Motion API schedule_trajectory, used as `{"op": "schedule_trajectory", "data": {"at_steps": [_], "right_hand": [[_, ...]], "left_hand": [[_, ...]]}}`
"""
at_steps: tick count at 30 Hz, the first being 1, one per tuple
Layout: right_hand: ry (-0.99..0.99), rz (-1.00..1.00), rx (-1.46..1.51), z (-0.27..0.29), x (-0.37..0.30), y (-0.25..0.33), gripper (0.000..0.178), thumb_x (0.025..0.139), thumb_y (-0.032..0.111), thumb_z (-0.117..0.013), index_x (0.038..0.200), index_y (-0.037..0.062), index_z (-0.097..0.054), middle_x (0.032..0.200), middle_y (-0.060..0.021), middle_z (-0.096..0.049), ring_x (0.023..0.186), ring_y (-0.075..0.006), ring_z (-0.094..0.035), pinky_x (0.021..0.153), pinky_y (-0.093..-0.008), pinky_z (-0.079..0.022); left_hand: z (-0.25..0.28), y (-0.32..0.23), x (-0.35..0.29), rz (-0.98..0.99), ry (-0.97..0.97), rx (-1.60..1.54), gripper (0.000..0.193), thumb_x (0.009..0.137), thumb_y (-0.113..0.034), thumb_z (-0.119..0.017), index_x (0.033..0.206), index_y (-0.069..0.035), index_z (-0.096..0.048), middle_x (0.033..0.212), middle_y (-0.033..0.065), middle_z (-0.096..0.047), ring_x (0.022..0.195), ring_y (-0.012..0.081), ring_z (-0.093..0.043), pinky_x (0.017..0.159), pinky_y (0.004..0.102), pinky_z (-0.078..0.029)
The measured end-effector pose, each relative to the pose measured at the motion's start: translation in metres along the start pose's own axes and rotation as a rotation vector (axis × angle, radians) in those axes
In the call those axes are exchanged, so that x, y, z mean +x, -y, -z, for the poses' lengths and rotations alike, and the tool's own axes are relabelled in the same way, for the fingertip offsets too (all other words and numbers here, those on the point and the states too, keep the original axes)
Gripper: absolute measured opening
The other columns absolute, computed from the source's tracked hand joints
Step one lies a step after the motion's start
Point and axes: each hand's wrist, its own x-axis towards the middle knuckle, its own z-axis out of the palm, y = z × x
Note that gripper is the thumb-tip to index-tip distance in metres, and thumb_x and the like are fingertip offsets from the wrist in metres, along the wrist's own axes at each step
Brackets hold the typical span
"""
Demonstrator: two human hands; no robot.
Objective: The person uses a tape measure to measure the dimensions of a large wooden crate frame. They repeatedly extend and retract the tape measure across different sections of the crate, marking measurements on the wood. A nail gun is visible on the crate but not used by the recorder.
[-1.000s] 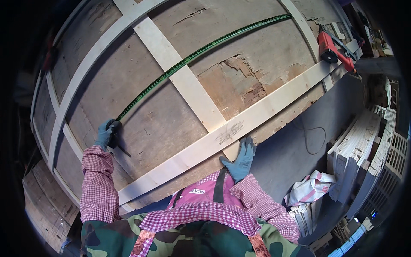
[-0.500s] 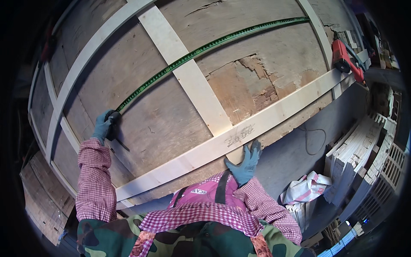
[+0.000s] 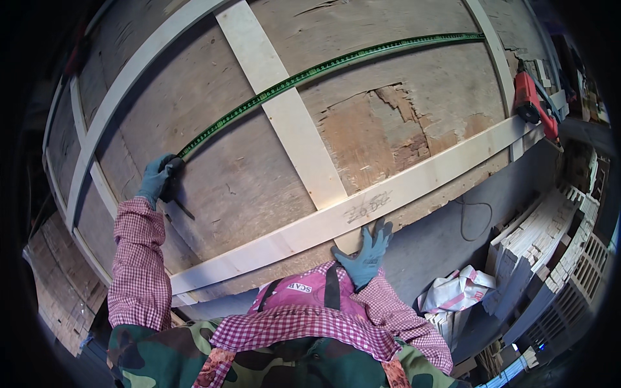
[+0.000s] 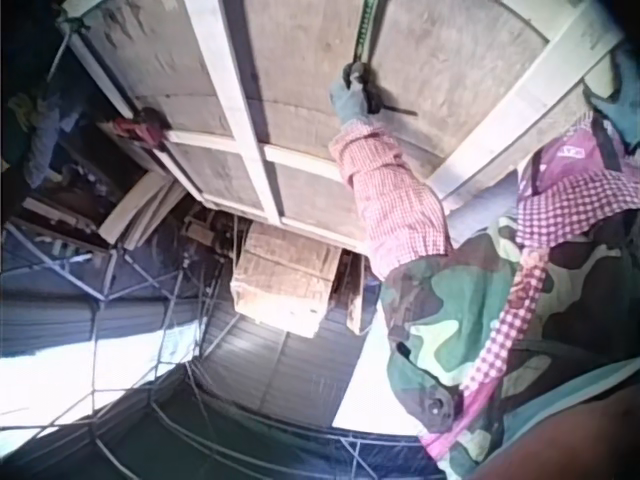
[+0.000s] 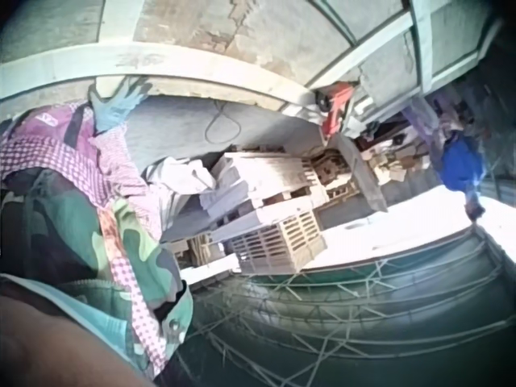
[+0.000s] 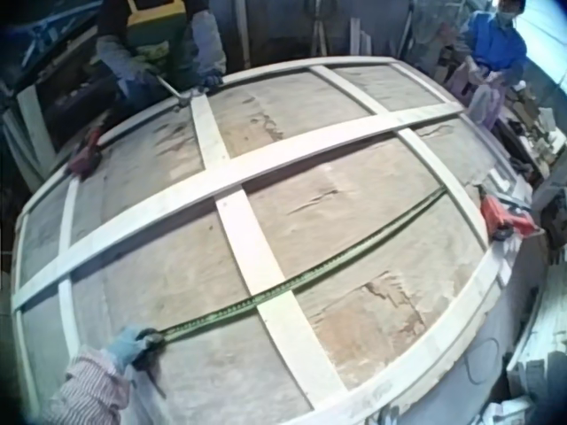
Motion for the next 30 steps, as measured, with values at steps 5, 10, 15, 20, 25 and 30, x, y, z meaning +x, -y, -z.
{"op": "schedule_trajectory", "data": {"at_steps": [5,10,15,20,25,30], "right_hand": [[-0.016,0.041,-0.042,-0.003,-0.003,0.001,0.102,0.062,0.048,-0.082,0.142,0.0074,-0.034,0.15,-0.0268,-0.022,0.14,-0.0491,-0.011,0.111,-0.061,-0.015],[0.061,0.041,-0.077,-0.001,-0.005,0.009,0.098,0.064,0.052,-0.08,0.139,0.0055,-0.036,0.148,-0.0276,-0.024,0.139,-0.0505,-0.011,0.109,-0.0641,-0.013],[0.031,0.06,-0.095,-0.003,-0.007,0.01,0.101,0.062,0.05,-0.082,0.14,0.0059,-0.036,0.147,-0.0262,-0.026,0.139,-0.0507,-0.012,0.109,-0.0632,-0.016],[0.04,0.052,-0.076,-0.002,-0.006,0.013,0.1,0.062,0.05,-0.082,0.14,0.0059,-0.037,0.147,-0.0261,-0.027,0.138,-0.0514,-0.014,0.109,-0.0635,-0.016],[0.022,0.054,-0.08,-0.005,-0.008,0.011,0.1,0.063,0.049,-0.081,0.141,0.0058,-0.036,0.148,-0.0262,-0.026,0.139,-0.0513,-0.013,0.109,-0.0635,-0.016],[0.046,0.041,-0.053,-0.004,-0.006,0.012,0.094,0.065,0.053,-0.079,0.134,0.0042,-0.039,0.147,-0.0285,-0.025,0.138,-0.0528,-0.012,0.109,-0.0675,-0.01]], "left_hand": [[0.001,-0.014,-0.002,-0.015,0.025,0.04,0.03,0.088,-0.004,-0.055,0.117,-0.003,-0.062,0.104,0.004,-0.065,0.097,0.0162,-0.057,0.091,0.0294,-0.044],[-0.001,-0.024,-0.006,0.029,0.003,-0.021,0.028,0.087,-0.003,-0.051,0.112,-0.004,-0.063,0.096,0.007,-0.066,0.091,0.0177,-0.06,0.085,0.0296,-0.046],[0.0,-0.027,-0.006,0.032,0.02,-0.018,0.027,0.087,-0.004,-0.052,0.112,-0.004,-0.062,0.095,0.006,-0.066,0.09,0.0172,-0.06,0.085,0.0292,-0.046],[0.0,-0.02,-0.005,0.01,0.013,-0.032,0.026,0.088,-0.005,-0.053,0.112,-0.003,-0.062,0.095,0.0059,-0.066,0.09,0.0167,-0.06,0.085,0.029,-0.046],[-0.001,-0.019,-0.002,0.01,0.012,-0.015,0.024,0.089,-0.007,-0.054,0.111,-0.003,-0.063,0.094,0.005,-0.066,0.088,0.0152,-0.059,0.083,0.0283,-0.046],[0.0,-0.031,-0.004,0.04,0.032,-0.022,0.022,0.09,-0.01,-0.056,0.11,-0.003,-0.063,0.091,0.0031,-0.064,0.085,0.0132,-0.057,0.08,0.0271,-0.046]]}}
